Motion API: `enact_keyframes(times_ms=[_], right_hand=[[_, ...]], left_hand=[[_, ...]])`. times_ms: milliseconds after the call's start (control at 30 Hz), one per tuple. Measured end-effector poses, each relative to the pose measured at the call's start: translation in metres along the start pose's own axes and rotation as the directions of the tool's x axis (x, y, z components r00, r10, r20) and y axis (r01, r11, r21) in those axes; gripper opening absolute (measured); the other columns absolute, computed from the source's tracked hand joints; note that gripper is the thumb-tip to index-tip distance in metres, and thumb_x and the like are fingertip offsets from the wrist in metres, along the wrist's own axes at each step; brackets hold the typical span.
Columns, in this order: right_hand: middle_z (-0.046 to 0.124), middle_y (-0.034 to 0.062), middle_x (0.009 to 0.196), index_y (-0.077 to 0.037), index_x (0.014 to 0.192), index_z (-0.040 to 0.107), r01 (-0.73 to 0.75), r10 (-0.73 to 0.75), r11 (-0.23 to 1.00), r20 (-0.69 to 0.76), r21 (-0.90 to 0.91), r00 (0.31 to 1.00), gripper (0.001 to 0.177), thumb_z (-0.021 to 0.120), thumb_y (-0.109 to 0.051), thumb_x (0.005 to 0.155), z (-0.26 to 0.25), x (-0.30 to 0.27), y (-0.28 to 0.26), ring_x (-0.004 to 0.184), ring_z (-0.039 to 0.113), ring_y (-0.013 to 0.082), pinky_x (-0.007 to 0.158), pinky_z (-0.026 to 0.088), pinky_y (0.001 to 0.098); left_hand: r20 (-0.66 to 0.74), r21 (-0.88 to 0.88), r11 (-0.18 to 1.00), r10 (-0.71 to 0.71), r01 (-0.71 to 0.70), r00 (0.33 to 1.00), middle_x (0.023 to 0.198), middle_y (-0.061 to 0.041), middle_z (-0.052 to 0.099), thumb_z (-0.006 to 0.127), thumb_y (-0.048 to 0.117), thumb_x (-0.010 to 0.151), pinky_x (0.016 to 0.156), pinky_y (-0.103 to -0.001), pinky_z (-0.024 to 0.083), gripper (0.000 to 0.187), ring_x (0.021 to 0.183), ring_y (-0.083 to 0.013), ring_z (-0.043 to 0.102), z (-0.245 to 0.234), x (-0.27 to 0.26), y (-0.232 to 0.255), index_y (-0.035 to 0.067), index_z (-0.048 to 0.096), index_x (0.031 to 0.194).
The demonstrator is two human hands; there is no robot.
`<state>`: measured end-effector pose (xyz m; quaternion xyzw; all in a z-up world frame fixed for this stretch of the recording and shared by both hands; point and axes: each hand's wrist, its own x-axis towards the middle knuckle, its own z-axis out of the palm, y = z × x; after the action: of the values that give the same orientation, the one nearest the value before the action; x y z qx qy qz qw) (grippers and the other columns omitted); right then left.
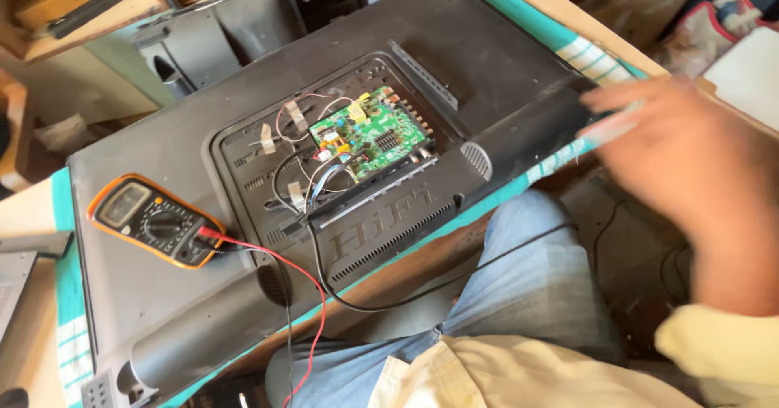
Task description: The person uses a multimeter to test points on a green circuit board inside a HiFi device, then uses a red screwdriver to tighten screws on the board and its mounting bracket.
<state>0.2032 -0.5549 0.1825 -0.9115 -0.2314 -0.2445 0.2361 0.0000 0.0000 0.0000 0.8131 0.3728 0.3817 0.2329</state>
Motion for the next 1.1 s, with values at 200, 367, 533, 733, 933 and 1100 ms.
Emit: enact_keyframes(times_ms=[200,367,533,733,933,1100], right_hand=[[0.073,0.0098,0.114,-0.004,0.131,0.063,0.209,-0.356,0.76,0.124,0.615,0.926,0.045,0.077,-0.008,0.088,0.138,0.013,-0.01,0.081,0.071,0.0111,0.069,0.057,0.0263],[0.071,0.014,0.113,0.001,0.144,0.054,-0.155,-0.073,0.254,0.179,0.955,0.981,0.037,0.056,-0.005,0.108,0.171,0.015,0.007,0.082,0.064,0.0149,0.07,0.053,0.0272],[0.066,0.016,0.109,0.0,0.13,0.056,-0.07,0.233,0.054,0.056,0.996,0.971,0.024,0.056,-0.004,0.106,0.15,0.01,0.043,0.096,0.066,0.0227,0.08,0.058,0.0372],[0.061,0.0135,0.096,0.0,0.124,0.055,0.053,0.415,0.122,-0.099,0.991,0.905,0.012,0.055,-0.001,0.113,0.135,-0.046,0.147,0.086,0.06,0.0217,0.079,0.054,0.0378],[0.059,0.0126,0.097,-0.001,0.133,0.051,0.022,0.556,0.216,-0.141,0.976,0.819,0.02,0.046,-0.001,0.114,0.125,-0.093,0.189,0.088,0.058,0.0192,0.081,0.052,0.0339],[0.057,0.011,0.096,-0.001,0.133,0.052,0.0,0.564,0.227,-0.132,0.974,0.815,0.019,0.046,-0.003,0.115,0.132,-0.1,0.202,0.089,0.056,0.0181,0.081,0.051,0.0325]], left_hand=[[0.186,-0.487,0.836,0.382,-0.253,0.905,0.106,-0.011,0.072,0.08,-0.004,0.081,0.082,-0.029,0.059,0.031,0.09,-0.0171,0.073,0.037,-0.045,0.169,0.001,0.073,0.111],[0.259,-0.76,0.598,0.638,-0.255,0.725,0.094,-0.007,0.074,0.083,0.005,0.083,0.068,-0.029,0.054,0.021,0.078,-0.0167,0.069,0.098,-0.082,0.292,0.006,0.078,0.104],[0.482,-0.836,0.529,0.835,-0.143,0.266,0.104,-0.01,0.076,0.085,0.02,0.084,0.069,-0.032,0.057,0.033,0.081,-0.022,0.073,0.133,-0.055,0.324,0.007,0.075,0.112],[0.494,-0.534,0.641,0.766,-0.552,0.412,0.091,-0.013,0.077,0.076,0.015,0.086,0.074,-0.04,0.06,0.008,0.078,-0.0319,0.076,0.286,0.033,0.346,0.01,0.08,0.091],[0.679,-0.254,0.727,0.603,-0.637,0.418,0.087,-0.018,0.075,0.076,0.012,0.08,0.081,-0.044,0.059,0.008,0.081,-0.0373,0.072,0.386,0.069,0.34,0.012,0.082,0.085],[0.665,-0.243,0.685,0.633,-0.687,0.396,0.086,-0.02,0.074,0.075,0.009,0.08,0.079,-0.047,0.058,0.006,0.082,-0.0393,0.072,0.404,0.066,0.341,0.011,0.08,0.082]])
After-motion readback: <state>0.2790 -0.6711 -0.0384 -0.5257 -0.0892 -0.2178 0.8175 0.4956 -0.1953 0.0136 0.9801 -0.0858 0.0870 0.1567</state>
